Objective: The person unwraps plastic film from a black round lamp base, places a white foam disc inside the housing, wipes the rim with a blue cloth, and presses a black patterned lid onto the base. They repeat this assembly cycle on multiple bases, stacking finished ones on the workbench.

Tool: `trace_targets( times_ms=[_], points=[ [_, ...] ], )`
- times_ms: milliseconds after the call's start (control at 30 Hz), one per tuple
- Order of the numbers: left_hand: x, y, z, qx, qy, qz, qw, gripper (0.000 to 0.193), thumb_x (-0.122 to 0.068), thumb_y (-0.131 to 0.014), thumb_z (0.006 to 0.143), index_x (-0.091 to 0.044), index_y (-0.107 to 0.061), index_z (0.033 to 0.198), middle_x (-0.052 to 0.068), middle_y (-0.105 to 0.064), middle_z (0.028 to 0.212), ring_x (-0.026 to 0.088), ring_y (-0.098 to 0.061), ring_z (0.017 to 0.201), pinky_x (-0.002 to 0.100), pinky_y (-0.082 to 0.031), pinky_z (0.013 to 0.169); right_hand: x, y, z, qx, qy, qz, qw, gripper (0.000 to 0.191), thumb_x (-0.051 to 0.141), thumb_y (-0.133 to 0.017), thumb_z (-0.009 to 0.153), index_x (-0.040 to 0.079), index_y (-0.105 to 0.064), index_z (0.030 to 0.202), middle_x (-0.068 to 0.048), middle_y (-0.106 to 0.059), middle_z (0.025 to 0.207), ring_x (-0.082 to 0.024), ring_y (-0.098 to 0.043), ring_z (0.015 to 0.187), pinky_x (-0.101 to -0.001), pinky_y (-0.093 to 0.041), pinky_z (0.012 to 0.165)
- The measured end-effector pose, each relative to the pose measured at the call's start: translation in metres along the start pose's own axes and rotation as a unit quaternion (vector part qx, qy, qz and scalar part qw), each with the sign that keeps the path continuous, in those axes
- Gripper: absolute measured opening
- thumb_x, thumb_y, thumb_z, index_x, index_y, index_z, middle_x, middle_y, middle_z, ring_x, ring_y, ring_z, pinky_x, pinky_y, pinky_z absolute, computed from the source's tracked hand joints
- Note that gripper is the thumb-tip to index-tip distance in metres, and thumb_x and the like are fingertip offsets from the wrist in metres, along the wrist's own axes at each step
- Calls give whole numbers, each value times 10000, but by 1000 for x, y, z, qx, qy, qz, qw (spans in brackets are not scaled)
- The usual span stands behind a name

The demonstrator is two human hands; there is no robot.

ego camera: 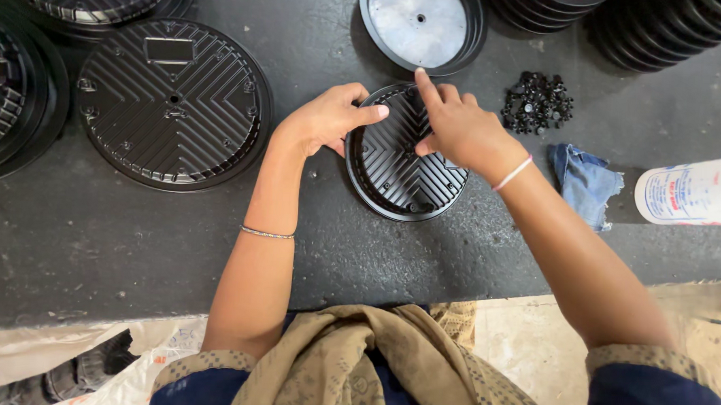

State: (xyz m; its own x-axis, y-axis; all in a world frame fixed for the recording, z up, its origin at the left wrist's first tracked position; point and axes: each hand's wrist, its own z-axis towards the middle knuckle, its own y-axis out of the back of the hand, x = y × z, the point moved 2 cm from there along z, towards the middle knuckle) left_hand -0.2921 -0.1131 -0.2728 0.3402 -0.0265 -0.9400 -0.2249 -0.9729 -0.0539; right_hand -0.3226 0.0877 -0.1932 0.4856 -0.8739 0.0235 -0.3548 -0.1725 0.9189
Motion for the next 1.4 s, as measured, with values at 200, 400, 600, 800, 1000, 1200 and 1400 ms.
trace_targets(
  times_ms=[200,400,600,800,1000,1200,1400],
  points=[
    [8,1,-1,8,-1,-15,1000,402,-347,-707,907,-9,-590,1090,76,-671,833,157,-687,667,361,-621,528,3,-4,6,9,27,-12,1000,1201,308,-860,739,194,-65,1632,-171,-367,1557,-467,-482,1301,-546,-489,989],
    [9,4,0,18,-8,-27,999,422,-360,-716,904,0,-584,1082,67,-660,835,152,-667,658,339,-595,508,0,-21,-10,-67,56,-14,996,1054,350,-792,827,194,-115,1620,-212,-321,1587,-494,-473,1307,-559,-527,918],
    [11,5,0,15,-12,-17,1000,432,-362,-720,913,13,-590,1083,83,-642,836,163,-652,655,343,-582,510,-1,-27,-5,-53,11,-13,998,1089,350,-797,808,190,-102,1631,-204,-313,1595,-496,-506,1271,-561,-523,942],
    [14,-2,-18,10,-3,-18,1000,418,-345,-719,903,-5,-590,1110,81,-674,869,149,-680,678,341,-607,543,8,-23,-9,11,-36,60,997,1117,249,-835,790,250,-110,1639,-150,-377,1562,-462,-473,1337,-557,-460,1051],
    [20,-7,-37,15,-6,-20,1000,431,-342,-731,898,-13,-596,1140,78,-666,873,162,-668,666,350,-605,553,-2,-33,-28,-58,44,130,989,1089,251,-890,705,158,-256,1587,-201,-421,1519,-456,-449,1351,-491,-421,1098],
    [19,-11,-49,41,-50,-37,997,452,-362,-743,885,-34,-599,1160,71,-708,919,143,-682,744,319,-589,589,-63,-60,-63,-219,44,439,870,565,350,-629,1019,21,-508,1462,-126,-643,1362,-250,-624,1257,-394,-496,1060],
    [4,-11,-58,70,-110,-30,991,415,-345,-742,912,-57,-615,1182,54,-714,958,122,-677,801,295,-574,630,-91,-106,-96,0,-15,722,692,380,292,-616,1031,51,-637,1324,-27,-698,1188,-142,-661,1089,-382,-538,1004]
  ],
)
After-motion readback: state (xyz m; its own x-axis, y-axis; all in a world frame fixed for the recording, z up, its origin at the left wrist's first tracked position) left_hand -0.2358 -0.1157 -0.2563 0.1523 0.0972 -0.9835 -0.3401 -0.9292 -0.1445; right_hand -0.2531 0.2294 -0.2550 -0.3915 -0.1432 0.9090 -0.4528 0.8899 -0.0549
